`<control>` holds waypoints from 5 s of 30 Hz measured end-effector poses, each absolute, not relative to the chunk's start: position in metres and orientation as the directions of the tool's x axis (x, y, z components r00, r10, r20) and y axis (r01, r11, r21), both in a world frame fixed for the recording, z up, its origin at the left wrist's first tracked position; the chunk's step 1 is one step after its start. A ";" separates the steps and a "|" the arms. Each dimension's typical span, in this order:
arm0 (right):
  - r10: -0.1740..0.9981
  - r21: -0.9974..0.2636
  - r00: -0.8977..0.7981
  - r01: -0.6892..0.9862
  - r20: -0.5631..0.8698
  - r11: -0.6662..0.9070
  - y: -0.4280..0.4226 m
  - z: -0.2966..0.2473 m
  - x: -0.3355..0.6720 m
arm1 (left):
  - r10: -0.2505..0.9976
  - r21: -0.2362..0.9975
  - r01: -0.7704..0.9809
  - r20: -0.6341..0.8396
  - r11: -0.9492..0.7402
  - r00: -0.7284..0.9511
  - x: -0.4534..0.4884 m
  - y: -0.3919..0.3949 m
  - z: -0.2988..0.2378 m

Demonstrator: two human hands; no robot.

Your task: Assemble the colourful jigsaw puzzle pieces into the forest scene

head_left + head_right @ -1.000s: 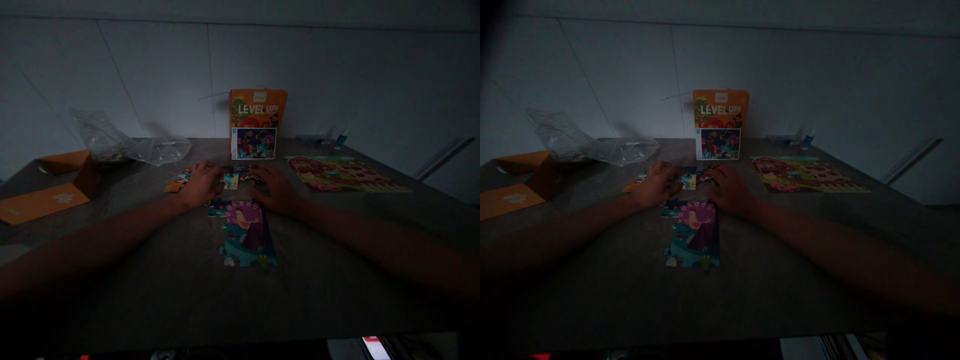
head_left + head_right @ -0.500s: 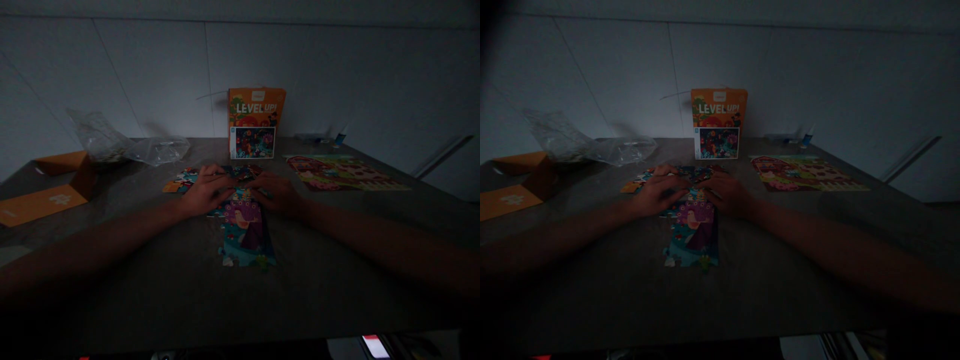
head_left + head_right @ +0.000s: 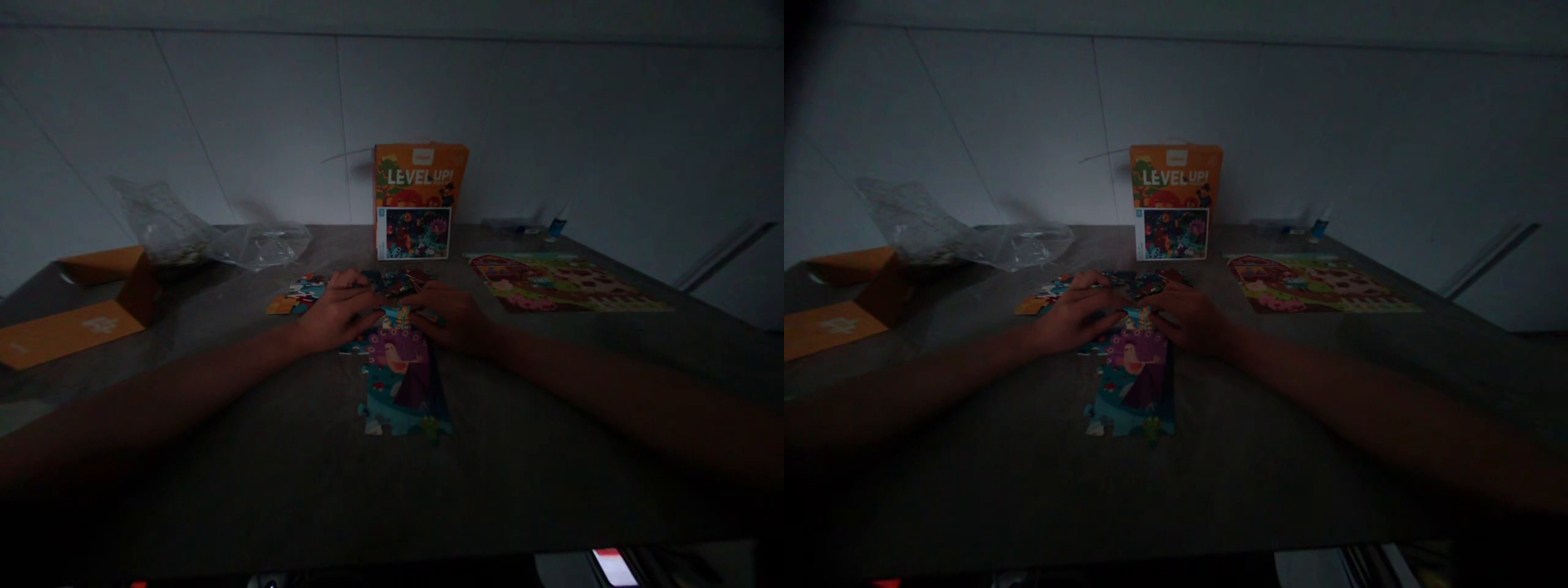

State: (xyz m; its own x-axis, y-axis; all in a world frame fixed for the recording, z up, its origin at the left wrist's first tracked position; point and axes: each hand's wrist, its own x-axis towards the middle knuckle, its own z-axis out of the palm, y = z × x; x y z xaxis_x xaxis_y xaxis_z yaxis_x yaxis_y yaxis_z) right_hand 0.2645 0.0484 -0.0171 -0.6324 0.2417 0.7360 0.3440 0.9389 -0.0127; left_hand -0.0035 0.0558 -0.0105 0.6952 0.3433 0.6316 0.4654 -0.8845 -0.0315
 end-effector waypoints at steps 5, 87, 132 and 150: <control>0.220 0.019 -0.655 0.336 0.723 0.942 0.049 -0.017 0.265 | 0.188 -0.201 0.413 0.660 -0.888 0.727 -0.002 0.052 -0.005; 0.201 -0.306 -0.874 0.064 0.442 0.950 -0.015 0.000 0.271 | 0.250 0.183 0.228 0.104 -0.956 0.963 0.022 0.009 0.002; 0.325 -0.431 -0.848 0.130 0.419 0.893 -0.006 -0.010 0.274 | 0.273 0.123 0.264 0.060 -0.957 0.960 0.024 0.005 0.007; 0.272 -0.452 -0.866 0.060 0.420 0.890 -0.007 -0.005 0.272 | 0.265 0.162 0.249 0.083 -0.955 0.961 0.023 0.006 0.007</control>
